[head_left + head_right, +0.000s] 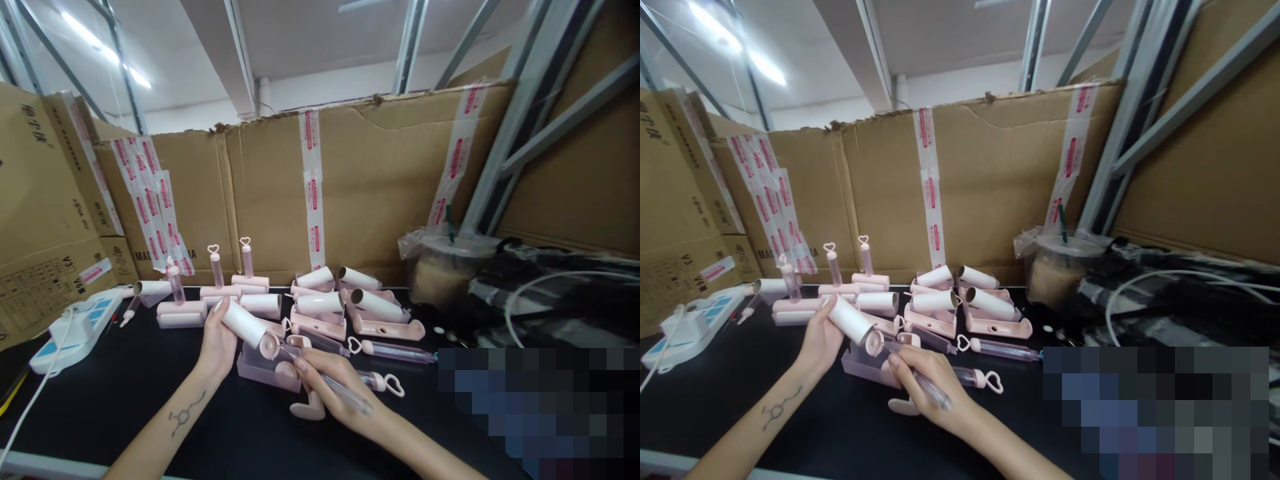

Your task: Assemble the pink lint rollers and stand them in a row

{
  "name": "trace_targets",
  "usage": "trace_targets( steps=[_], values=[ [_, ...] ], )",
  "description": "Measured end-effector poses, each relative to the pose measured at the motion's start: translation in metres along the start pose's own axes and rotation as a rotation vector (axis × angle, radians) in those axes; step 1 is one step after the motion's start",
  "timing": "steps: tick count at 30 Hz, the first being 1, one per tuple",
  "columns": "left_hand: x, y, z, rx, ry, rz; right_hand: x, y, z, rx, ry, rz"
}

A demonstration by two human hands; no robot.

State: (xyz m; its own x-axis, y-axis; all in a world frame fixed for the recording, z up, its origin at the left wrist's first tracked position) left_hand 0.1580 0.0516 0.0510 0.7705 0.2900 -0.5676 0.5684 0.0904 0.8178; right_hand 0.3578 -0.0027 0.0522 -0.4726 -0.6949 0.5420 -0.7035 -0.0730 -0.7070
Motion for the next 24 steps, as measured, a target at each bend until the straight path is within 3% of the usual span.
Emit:
trace_targets(
  steps=[3,6,9,11,14,17,20,24],
  values=[
    [-0.001,-0.001,0.001,0.107,-0.016,-0.126,-0.002,-0.01,0.0,-0.177,0.017,-0.021],
    [-0.002,0.004,0.011,0.382,0.043,-0.402,0.001,-0.028,-0.002,-0.275,0.052,-0.015],
    [-0.006,0.017,0.022,0.748,0.147,-0.836,0.002,-0.048,-0.004,-0.203,0.079,0.116],
    [-0.009,0.026,0.028,0.988,0.155,-1.171,-0.001,-0.058,-0.003,-0.085,0.077,0.262],
    [-0.007,0.032,0.031,1.225,0.134,-1.513,-0.011,-0.066,0.002,0.135,0.087,0.445],
    [0.001,0.025,0.029,1.293,0.163,-1.618,-0.022,-0.062,0.005,0.298,0.126,0.523],
    [0.008,0.012,0.024,1.257,0.209,-1.655,-0.027,-0.052,0.005,0.439,0.135,0.533],
    [0.013,0.0,0.015,1.141,0.315,-1.716,-0.022,-0.056,0.005,0.441,0.08,0.501]
  ],
)
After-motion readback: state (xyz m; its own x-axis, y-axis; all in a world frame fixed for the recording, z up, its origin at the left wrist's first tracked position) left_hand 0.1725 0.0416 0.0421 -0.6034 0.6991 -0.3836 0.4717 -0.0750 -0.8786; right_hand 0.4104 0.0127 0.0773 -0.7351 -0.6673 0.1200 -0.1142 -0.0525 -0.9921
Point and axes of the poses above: each hand's wrist, its own z-axis away from the middle knuckle, its own y-axis out of the palm, x = y × z, the point moved 1 cm from there along -z, towards the middle knuckle, and after that the axes turned 7 degrees about z, right-handed, at the moved point
